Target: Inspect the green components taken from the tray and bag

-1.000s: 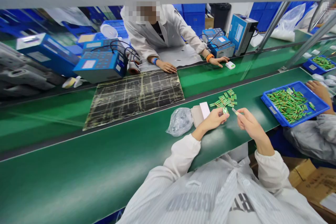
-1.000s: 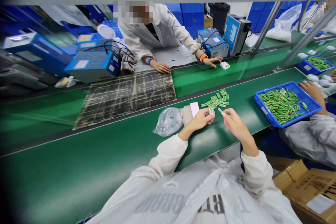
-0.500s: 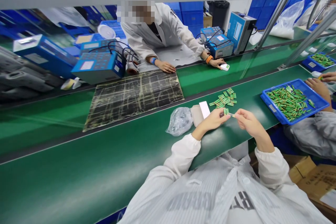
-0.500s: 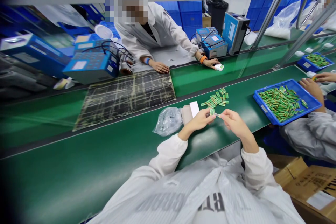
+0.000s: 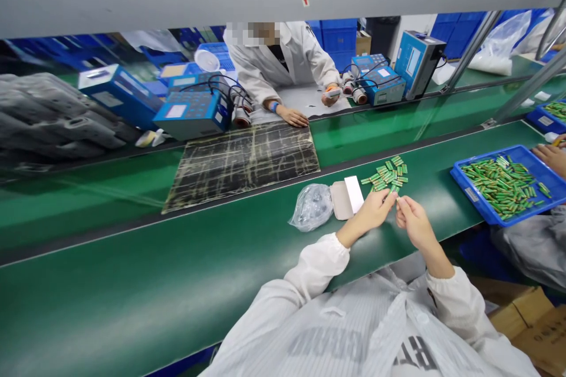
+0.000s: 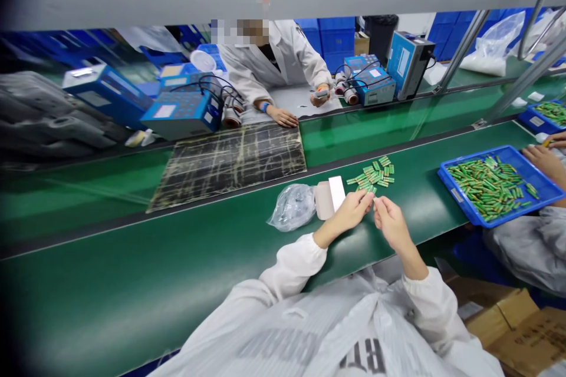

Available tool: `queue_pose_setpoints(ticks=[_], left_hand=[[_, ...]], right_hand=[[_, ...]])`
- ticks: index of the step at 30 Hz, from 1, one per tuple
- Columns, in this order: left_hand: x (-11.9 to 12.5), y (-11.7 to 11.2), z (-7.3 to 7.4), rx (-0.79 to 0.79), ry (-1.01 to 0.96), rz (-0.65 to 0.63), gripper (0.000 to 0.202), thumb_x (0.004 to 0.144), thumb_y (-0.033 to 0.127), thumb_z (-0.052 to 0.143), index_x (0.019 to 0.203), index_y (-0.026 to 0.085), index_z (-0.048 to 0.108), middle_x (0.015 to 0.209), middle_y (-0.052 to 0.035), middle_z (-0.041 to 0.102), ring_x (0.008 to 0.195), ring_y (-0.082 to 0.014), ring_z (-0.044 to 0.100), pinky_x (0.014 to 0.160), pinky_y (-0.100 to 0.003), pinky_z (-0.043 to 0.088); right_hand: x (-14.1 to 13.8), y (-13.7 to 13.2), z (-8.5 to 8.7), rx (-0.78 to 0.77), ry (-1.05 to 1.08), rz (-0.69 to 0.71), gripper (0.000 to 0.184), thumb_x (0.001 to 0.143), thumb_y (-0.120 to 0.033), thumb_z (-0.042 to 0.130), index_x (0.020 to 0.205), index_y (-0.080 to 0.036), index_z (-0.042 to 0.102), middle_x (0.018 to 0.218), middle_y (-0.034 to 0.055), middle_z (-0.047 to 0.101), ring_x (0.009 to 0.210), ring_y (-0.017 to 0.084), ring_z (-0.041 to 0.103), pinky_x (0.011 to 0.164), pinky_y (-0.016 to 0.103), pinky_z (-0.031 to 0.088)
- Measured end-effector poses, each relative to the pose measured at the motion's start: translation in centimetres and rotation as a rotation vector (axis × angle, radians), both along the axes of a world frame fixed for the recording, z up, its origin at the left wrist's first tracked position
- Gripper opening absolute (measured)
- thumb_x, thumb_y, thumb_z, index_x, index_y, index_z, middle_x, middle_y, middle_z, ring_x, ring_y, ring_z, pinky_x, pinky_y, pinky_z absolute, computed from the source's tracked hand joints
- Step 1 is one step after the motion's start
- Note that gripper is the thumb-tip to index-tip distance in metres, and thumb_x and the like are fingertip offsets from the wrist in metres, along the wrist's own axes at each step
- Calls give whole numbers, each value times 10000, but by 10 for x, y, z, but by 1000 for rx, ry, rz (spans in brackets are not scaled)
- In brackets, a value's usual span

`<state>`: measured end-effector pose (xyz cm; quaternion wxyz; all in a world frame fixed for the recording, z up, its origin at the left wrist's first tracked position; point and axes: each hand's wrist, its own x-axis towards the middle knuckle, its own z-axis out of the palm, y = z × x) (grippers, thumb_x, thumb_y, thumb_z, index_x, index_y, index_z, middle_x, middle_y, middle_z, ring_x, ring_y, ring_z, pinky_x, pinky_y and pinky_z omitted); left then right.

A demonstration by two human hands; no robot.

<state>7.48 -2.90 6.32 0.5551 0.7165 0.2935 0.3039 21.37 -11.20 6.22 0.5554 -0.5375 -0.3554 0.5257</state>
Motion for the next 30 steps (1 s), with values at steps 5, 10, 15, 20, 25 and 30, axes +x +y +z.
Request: queue_pose_setpoints(ticks=[5,10,15,20,25,30], left_hand=[[-7,12,0,153,114,-182,457,1091,475,385,730,210,475,649,14,543,626,-142,466,653,-300,342],[-10,15,-2,207,171,-286,464,1084,480,406,701,220,443,627,22,512,598,-140,456,618,-304,322],[-6,20,6,182,165,-345,460,1085,479,417,708,220,467,603,22,548,567,-136,475,600,-292,349],[-7,27,18,262,153,-400,466,1071,456,437,672,218,469,573,26,496,535,-130,437,572,-299,310],[-10,11,20,199,155,-677,450,1033,451,500,654,211,539,564,26,513,525,-126,433,550,-294,333],[4,5,11,113,191,-665,446,1053,419,459,679,200,566,645,2,622,584,-137,543,615,-289,403]], right_hand=[[12,-8,-10,-37,-80,9,502,972,-635,682,786,-224,462,586,-96,290,473,72,238,444,229,194],[26,-9,-14,-61,-119,-31,534,924,-677,714,762,-226,478,562,-92,304,466,79,235,428,240,189],[8,-8,-9,32,-70,-154,502,922,-643,729,754,-222,512,556,-89,283,468,83,230,432,246,201],[8,-2,6,92,98,-263,457,927,-544,759,733,-225,494,542,-106,231,441,69,180,430,248,205],[87,6,32,349,36,-737,463,947,-476,707,711,-244,383,513,-99,236,414,83,161,392,255,178],[65,-10,15,144,-164,-367,425,942,-544,720,792,-236,468,586,-69,391,440,86,310,402,239,224]])
